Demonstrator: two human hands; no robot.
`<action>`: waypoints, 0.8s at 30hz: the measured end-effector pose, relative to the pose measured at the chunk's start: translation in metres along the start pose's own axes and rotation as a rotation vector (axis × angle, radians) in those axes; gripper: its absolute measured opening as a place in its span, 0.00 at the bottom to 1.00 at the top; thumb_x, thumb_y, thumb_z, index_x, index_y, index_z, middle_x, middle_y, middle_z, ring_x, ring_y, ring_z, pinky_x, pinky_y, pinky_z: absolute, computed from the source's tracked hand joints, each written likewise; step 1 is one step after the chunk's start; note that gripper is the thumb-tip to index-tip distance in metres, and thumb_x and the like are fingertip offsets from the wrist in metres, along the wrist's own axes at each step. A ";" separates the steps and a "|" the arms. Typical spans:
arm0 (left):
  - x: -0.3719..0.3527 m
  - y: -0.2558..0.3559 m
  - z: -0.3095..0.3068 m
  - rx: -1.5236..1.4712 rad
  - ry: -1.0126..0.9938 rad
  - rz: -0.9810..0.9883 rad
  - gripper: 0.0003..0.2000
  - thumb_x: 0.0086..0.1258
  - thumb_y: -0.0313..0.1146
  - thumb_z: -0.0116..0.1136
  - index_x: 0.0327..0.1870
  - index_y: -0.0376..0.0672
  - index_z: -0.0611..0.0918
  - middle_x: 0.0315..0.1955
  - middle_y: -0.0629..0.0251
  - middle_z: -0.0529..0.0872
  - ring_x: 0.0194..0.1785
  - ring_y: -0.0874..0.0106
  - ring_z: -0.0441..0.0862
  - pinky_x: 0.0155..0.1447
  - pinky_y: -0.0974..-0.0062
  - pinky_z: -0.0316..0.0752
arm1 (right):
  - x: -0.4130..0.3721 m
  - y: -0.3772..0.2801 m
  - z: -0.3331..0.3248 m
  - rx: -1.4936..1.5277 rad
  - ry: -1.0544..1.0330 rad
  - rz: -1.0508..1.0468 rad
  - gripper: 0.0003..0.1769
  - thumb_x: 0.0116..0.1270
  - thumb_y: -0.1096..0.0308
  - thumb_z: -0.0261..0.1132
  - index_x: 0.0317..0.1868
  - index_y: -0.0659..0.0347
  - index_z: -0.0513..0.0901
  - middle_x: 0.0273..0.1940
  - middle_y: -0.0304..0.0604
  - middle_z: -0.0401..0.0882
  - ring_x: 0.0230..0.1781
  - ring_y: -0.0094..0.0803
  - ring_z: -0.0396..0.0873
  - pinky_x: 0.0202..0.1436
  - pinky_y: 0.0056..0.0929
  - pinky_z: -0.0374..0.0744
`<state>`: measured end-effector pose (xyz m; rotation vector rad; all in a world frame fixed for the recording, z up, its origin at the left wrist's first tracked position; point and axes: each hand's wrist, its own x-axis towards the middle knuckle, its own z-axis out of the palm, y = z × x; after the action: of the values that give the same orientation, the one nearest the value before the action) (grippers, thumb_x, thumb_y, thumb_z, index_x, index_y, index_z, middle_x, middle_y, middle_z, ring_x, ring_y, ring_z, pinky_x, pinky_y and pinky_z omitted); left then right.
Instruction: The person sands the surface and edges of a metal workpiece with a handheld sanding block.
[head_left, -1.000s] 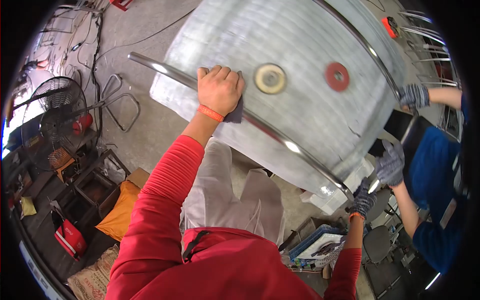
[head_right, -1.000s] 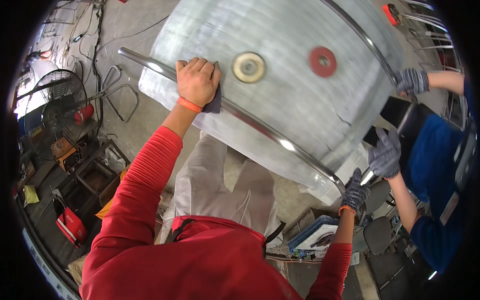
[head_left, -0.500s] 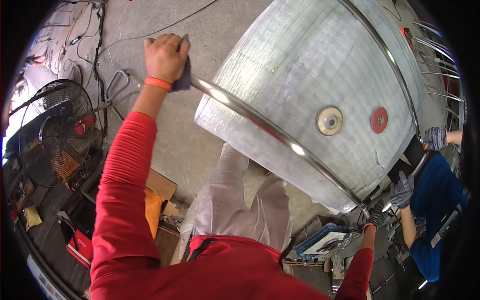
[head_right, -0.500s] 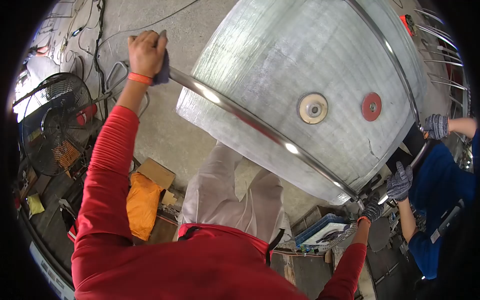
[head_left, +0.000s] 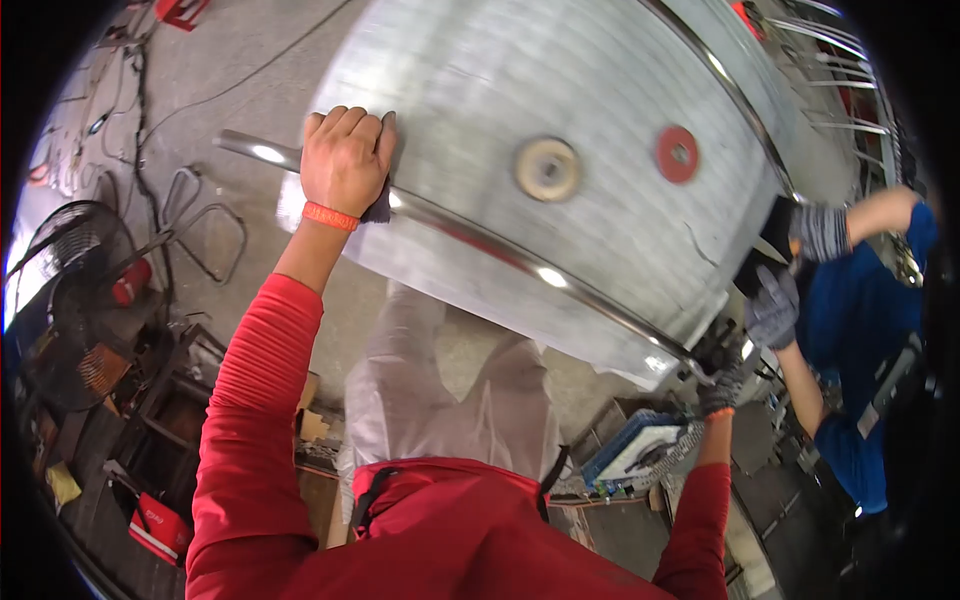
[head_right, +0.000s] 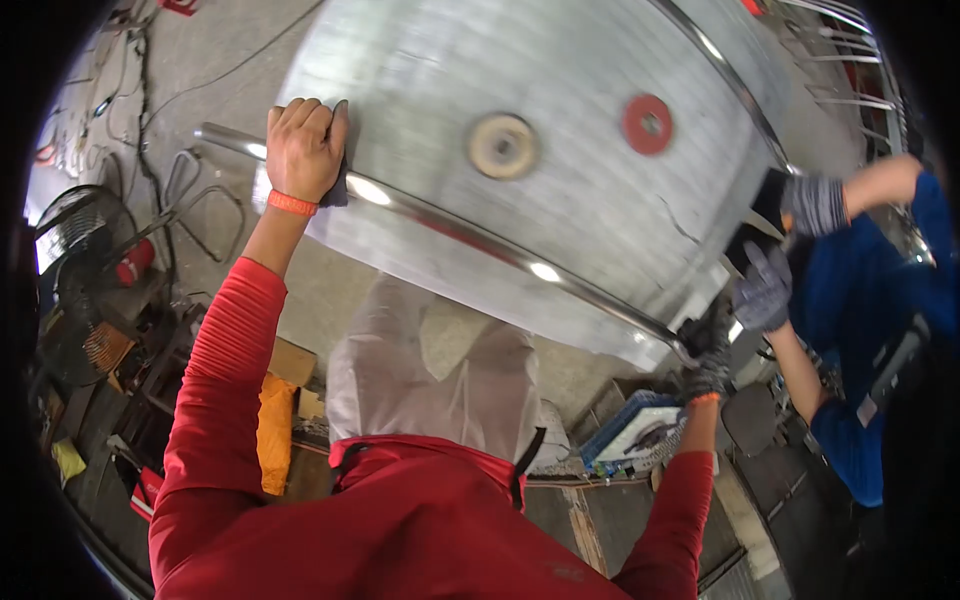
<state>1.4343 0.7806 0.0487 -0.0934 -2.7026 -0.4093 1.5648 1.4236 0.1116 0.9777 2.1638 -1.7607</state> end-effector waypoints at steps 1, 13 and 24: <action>-0.004 0.027 0.004 0.002 -0.009 0.004 0.13 0.62 0.33 0.66 0.19 0.46 0.75 0.21 0.67 0.77 0.31 0.65 0.76 0.39 0.66 0.65 | -0.006 -0.009 0.014 0.114 -0.018 0.029 0.22 0.72 0.49 0.63 0.58 0.53 0.77 0.47 0.41 0.83 0.44 0.40 0.82 0.51 0.43 0.81; -0.066 0.339 0.069 -0.102 0.107 -0.056 0.09 0.57 0.32 0.66 0.22 0.49 0.76 0.24 0.69 0.76 0.34 0.67 0.77 0.41 0.64 0.66 | 0.001 -0.010 0.014 0.471 -0.272 0.095 0.35 0.68 0.33 0.59 0.16 0.52 0.63 0.18 0.34 0.59 0.23 0.31 0.60 0.35 0.34 0.65; -0.102 0.531 0.100 -0.200 -0.047 -0.130 0.06 0.59 0.36 0.54 0.24 0.50 0.79 0.25 0.69 0.78 0.38 0.68 0.78 0.45 0.65 0.65 | 0.012 0.005 -0.002 0.640 -0.280 0.305 0.23 0.73 0.44 0.62 0.25 0.48 0.70 0.20 0.31 0.67 0.21 0.25 0.66 0.27 0.28 0.67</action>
<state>1.5551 1.3162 0.0641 0.0164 -2.7154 -0.7245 1.5585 1.4304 0.1018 1.0281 1.2196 -2.2987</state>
